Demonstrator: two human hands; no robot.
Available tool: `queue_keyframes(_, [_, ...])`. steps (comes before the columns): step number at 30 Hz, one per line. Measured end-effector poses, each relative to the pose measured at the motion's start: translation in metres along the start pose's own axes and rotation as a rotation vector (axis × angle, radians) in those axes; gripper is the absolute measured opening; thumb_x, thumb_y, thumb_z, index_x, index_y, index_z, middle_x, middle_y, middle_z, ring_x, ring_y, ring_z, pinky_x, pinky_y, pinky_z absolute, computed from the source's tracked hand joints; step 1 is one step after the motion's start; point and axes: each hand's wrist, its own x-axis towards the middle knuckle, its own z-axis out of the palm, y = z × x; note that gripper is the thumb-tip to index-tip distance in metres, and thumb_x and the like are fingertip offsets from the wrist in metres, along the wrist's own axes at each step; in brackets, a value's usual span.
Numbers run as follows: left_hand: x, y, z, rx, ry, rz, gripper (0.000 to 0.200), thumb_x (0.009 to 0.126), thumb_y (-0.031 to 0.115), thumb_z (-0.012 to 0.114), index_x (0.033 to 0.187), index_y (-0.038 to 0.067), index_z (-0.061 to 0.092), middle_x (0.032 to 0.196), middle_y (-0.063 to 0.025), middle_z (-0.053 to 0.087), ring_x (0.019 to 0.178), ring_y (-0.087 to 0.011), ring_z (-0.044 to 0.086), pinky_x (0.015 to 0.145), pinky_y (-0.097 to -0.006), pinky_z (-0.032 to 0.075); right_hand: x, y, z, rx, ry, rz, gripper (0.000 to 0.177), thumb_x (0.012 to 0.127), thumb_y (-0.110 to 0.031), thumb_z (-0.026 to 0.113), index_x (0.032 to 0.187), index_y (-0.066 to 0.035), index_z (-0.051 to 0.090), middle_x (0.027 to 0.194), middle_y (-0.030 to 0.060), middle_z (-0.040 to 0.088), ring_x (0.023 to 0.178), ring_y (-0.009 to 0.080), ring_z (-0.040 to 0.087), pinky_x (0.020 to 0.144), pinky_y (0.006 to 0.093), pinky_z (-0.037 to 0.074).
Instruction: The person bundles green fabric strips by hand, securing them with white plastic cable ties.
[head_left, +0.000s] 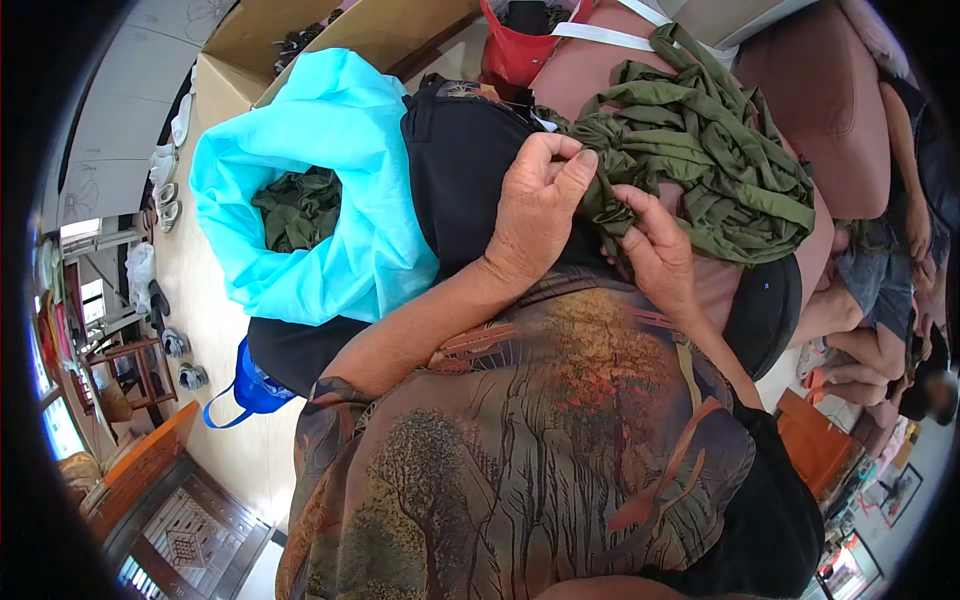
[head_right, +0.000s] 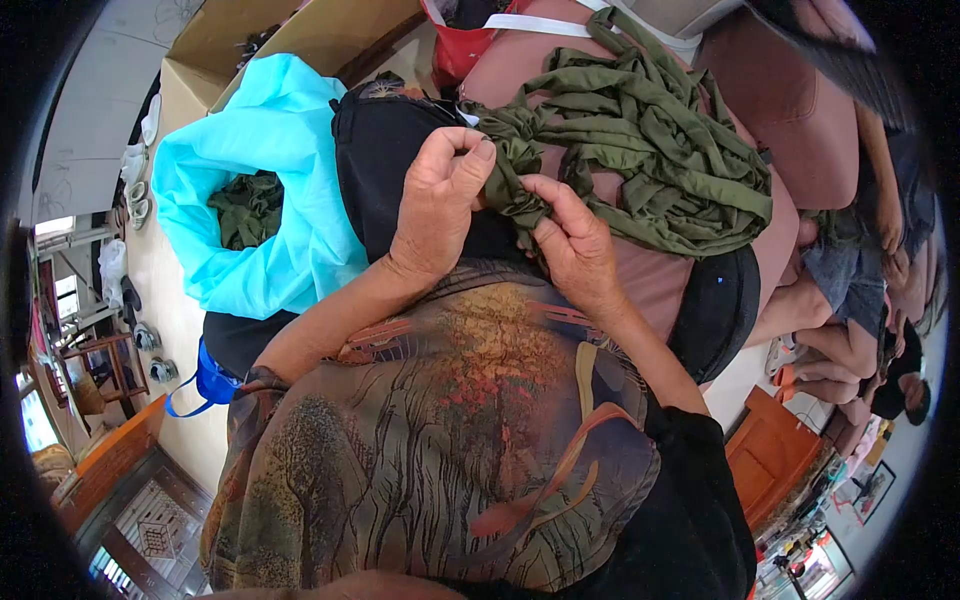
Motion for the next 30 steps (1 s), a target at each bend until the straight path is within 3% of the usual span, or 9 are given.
queue_keyframes(6, [0.002,-0.006,-0.001,-0.207,-0.057,-0.074,0.013,0.098,0.016,0.056,0.093,0.005,0.053,0.074,0.0024,0.053,0.068,-0.0026,0.051,0.059,-0.0204,0.046,0.001,-0.002,0.002,0.084,0.035,0.051,0.035,0.094,0.002,0.046,0.128,-0.004,0.053,0.093,-0.0033,0.060,0.073,0.0024,0.051,0.065,0.0180,0.043])
queue_keyframes(13, [0.000,-0.002,0.000,-0.418,-0.104,-0.213,0.008,0.096,0.012,0.054,0.091,0.006,0.054,0.080,0.0010,0.056,0.076,-0.0054,0.056,0.069,-0.0243,0.051,0.000,0.000,-0.001,0.128,0.031,0.094,0.033,0.096,-0.002,0.049,0.129,-0.004,0.049,0.090,-0.0027,0.060,0.074,0.0033,0.052,0.063,0.0172,0.041])
queue_keyframes(18, [0.006,-0.013,-0.010,0.016,-0.300,-0.180,0.006,0.093,0.009,0.058,0.089,0.007,0.055,0.084,0.0029,0.054,0.073,-0.0039,0.051,0.071,-0.0210,0.046,0.011,-0.011,0.018,0.145,0.220,-0.064,0.034,0.096,-0.002,0.050,0.130,-0.002,0.045,0.090,-0.0003,0.062,0.076,0.0043,0.054,0.064,0.0180,0.043])
queue_keyframes(22, [0.009,0.000,-0.013,0.390,-0.202,-0.049,0.008,0.087,0.001,0.063,0.092,0.004,0.058,0.082,0.0028,0.054,0.075,-0.0026,0.050,0.067,-0.0178,0.044,0.014,-0.004,0.007,0.101,0.100,-0.012,0.033,0.095,-0.002,0.051,0.128,-0.002,0.047,0.089,-0.0001,0.062,0.071,0.0034,0.053,0.059,0.0176,0.042])
queue_keyframes(25, [0.015,0.016,-0.014,0.226,-0.092,0.097,0.016,0.085,-0.002,0.066,0.099,0.002,0.060,0.080,0.0026,0.054,0.073,-0.0029,0.051,0.064,-0.0171,0.044,0.019,-0.018,0.005,0.124,0.020,0.056,0.033,0.094,-0.002,0.052,0.126,-0.002,0.048,0.086,-0.0001,0.061,0.066,0.0027,0.051,0.055,0.0173,0.039])
queue_keyframes(26, [0.017,0.016,-0.020,-0.021,-0.193,0.060,0.017,0.086,0.002,0.066,0.103,0.001,0.064,0.082,0.0014,0.057,0.070,-0.0043,0.053,0.064,-0.0182,0.045,0.022,-0.018,0.005,0.112,-0.012,0.039,0.033,0.094,-0.002,0.052,0.126,-0.002,0.049,0.085,-0.0001,0.061,0.064,0.0026,0.050,0.053,0.0173,0.039])
queue_keyframes(30, [0.017,0.043,-0.037,-0.112,-0.195,-0.120,0.014,0.090,0.014,0.067,0.094,0.001,0.069,0.082,-0.0007,0.063,0.066,-0.0080,0.056,0.062,-0.0218,0.048,0.038,-0.026,0.010,0.065,-0.108,-0.010,0.032,0.092,-0.005,0.054,0.124,-0.003,0.050,0.081,0.0006,0.060,0.060,0.0031,0.050,0.052,0.0176,0.039])
